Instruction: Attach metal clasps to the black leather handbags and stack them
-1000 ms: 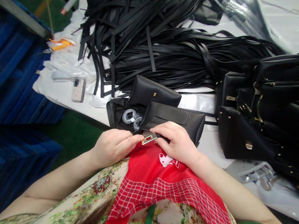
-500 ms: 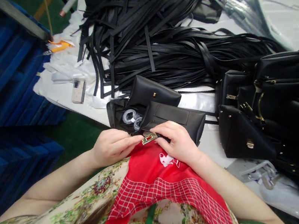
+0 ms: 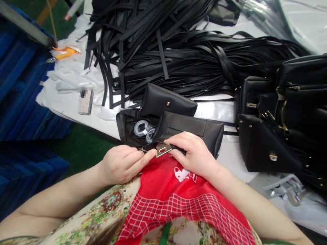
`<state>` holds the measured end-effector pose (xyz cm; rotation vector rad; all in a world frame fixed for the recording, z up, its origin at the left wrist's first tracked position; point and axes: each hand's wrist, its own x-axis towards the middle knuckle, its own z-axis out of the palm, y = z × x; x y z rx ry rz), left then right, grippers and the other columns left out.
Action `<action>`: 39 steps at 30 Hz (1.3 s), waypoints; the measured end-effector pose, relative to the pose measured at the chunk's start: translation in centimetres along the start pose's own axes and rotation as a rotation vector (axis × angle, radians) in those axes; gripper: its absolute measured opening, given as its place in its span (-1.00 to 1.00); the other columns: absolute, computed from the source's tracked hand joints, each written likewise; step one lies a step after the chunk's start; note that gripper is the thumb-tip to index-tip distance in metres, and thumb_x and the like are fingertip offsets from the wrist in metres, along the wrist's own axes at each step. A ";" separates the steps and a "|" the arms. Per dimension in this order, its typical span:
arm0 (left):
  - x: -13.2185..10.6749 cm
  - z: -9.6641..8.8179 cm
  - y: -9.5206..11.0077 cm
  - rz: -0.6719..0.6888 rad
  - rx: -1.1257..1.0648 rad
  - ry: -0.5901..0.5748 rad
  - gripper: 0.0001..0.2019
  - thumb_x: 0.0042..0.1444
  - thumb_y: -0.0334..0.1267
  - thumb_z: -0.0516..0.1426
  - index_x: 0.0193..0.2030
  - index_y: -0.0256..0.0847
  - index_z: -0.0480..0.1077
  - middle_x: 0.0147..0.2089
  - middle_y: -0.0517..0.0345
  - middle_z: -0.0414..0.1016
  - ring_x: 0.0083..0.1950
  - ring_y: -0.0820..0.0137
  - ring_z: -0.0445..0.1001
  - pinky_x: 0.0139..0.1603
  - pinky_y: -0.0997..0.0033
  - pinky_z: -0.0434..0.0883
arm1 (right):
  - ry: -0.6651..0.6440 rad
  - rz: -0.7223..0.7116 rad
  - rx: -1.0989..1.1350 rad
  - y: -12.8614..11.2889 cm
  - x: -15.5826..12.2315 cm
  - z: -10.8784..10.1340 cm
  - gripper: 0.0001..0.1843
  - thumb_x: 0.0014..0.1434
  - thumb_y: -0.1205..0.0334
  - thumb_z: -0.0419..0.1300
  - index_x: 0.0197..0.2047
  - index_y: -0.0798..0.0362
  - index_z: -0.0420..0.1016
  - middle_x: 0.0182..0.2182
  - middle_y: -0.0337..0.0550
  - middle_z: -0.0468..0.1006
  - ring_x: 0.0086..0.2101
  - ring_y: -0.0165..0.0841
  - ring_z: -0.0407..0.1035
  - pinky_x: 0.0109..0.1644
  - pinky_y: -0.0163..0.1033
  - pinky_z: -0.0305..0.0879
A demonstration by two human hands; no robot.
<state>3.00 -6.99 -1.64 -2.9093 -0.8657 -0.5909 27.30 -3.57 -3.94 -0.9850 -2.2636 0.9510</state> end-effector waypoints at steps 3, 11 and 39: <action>0.2 0.4 0.0 -0.081 -0.059 0.034 -0.82 0.24 -0.37 0.04 -0.07 -0.32 0.39 -0.54 0.25 0.34 -0.53 0.47 0.31 -0.53 0.39 0.17 | -0.004 -0.012 0.005 0.0 -0.1 -0.1 -0.77 0.23 0.31 0.13 -0.07 0.02 0.52 -0.18 -0.10 0.60 -0.19 -0.32 0.47 -0.07 -0.19 0.40; 0.4 1.9 -0.1 -0.455 -0.416 0.011 -0.88 0.21 -0.36 0.06 -0.21 -0.23 0.44 -0.38 0.17 0.50 -0.40 0.48 0.44 -0.35 0.49 0.36 | -0.048 -0.026 0.038 -0.1 0.0 -0.1 -0.77 0.23 0.27 0.14 -0.06 -0.01 0.52 -0.18 -0.10 0.60 -0.20 -0.33 0.46 -0.07 -0.18 0.40; -1.8 20.5 -8.2 -1.669 -1.232 -0.009 -0.44 0.19 0.12 -0.04 -0.18 -0.42 0.47 -0.58 0.23 0.30 -0.67 0.56 0.16 -0.62 0.53 0.09 | 0.566 0.387 -0.301 15.1 12.2 -7.1 -0.65 0.22 0.04 0.06 -0.20 0.13 0.52 -0.36 -0.11 0.55 -0.34 -0.32 0.39 -0.16 -0.18 0.33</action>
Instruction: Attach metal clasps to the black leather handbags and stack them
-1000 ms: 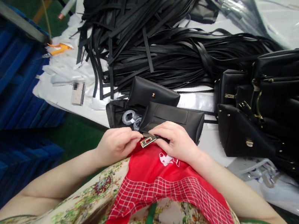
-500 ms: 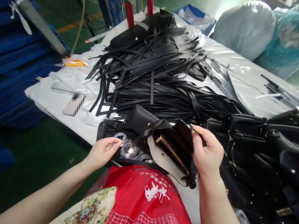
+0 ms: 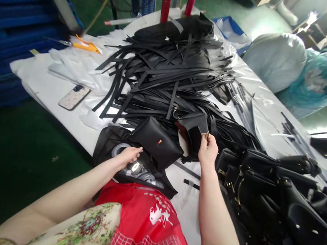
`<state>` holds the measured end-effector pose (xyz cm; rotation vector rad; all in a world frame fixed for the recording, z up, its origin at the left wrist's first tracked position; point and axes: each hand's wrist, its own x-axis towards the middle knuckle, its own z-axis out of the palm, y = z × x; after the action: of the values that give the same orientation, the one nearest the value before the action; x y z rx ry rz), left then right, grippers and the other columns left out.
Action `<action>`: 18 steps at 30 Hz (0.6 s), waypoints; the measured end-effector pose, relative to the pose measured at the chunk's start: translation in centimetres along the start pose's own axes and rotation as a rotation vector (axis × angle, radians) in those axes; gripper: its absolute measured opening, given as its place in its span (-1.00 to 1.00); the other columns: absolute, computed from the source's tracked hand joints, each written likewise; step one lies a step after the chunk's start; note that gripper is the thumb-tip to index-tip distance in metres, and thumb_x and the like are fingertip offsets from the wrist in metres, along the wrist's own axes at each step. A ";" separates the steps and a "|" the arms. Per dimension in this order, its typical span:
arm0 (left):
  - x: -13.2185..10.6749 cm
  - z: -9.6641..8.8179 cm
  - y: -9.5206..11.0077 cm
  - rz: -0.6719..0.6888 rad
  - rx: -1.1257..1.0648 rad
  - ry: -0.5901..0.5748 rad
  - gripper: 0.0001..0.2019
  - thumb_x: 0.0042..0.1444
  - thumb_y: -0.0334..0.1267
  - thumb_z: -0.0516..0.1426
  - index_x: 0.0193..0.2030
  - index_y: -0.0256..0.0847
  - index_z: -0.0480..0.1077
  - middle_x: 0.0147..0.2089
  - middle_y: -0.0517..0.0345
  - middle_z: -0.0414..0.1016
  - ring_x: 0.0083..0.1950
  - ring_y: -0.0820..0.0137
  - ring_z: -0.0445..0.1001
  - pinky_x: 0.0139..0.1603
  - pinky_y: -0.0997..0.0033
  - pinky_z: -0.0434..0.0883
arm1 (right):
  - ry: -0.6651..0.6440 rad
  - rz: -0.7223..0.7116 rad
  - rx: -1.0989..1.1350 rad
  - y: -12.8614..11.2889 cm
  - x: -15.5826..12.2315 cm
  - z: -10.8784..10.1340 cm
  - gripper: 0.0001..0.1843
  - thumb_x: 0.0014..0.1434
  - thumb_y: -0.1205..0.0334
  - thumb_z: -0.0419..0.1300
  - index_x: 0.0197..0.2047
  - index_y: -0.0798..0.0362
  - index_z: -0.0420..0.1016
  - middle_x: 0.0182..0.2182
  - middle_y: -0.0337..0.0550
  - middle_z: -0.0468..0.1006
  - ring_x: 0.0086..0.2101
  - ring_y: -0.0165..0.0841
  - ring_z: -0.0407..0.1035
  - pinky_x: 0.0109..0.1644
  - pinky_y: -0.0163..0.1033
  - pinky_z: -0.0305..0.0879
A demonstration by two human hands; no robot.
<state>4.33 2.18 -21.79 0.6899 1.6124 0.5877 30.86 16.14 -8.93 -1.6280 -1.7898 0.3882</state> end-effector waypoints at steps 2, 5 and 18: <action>0.5 0.6 0.1 0.029 0.050 -0.023 -0.48 0.16 0.11 -0.01 -0.26 -0.37 0.50 -0.59 0.19 0.34 -0.62 0.50 0.24 -0.57 0.50 0.15 | 0.076 0.071 0.045 1.0 0.3 -1.5 -0.66 0.19 0.02 0.10 -0.21 0.12 0.52 -0.35 -0.14 0.54 -0.31 -0.33 0.39 -0.11 -0.17 0.32; 0.7 1.2 0.7 0.132 0.157 -0.067 -0.63 0.11 0.00 0.08 -0.40 -0.27 0.53 -0.48 0.07 0.48 -0.40 0.35 0.43 -0.39 0.44 0.28 | 0.250 0.237 0.328 2.2 1.7 -4.2 -0.68 0.12 0.01 0.19 -0.23 0.12 0.51 -0.38 -0.19 0.53 -0.35 -0.39 0.41 -0.13 -0.19 0.37; 1.4 8.4 7.7 0.277 0.268 -0.349 -0.57 0.11 0.10 0.03 -0.37 -0.23 0.51 -0.33 -0.02 0.54 -0.23 0.22 0.47 -0.22 0.36 0.33 | 0.547 0.781 0.894 11.1 1.9 -10.8 -0.94 0.17 0.30 0.21 -0.30 0.12 0.43 -0.41 -0.27 0.57 -0.41 -0.46 0.47 -0.10 -0.25 0.49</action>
<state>13.33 8.50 -18.48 1.1614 1.2871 0.4216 46.39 17.50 -7.52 -1.4608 -0.3870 0.8365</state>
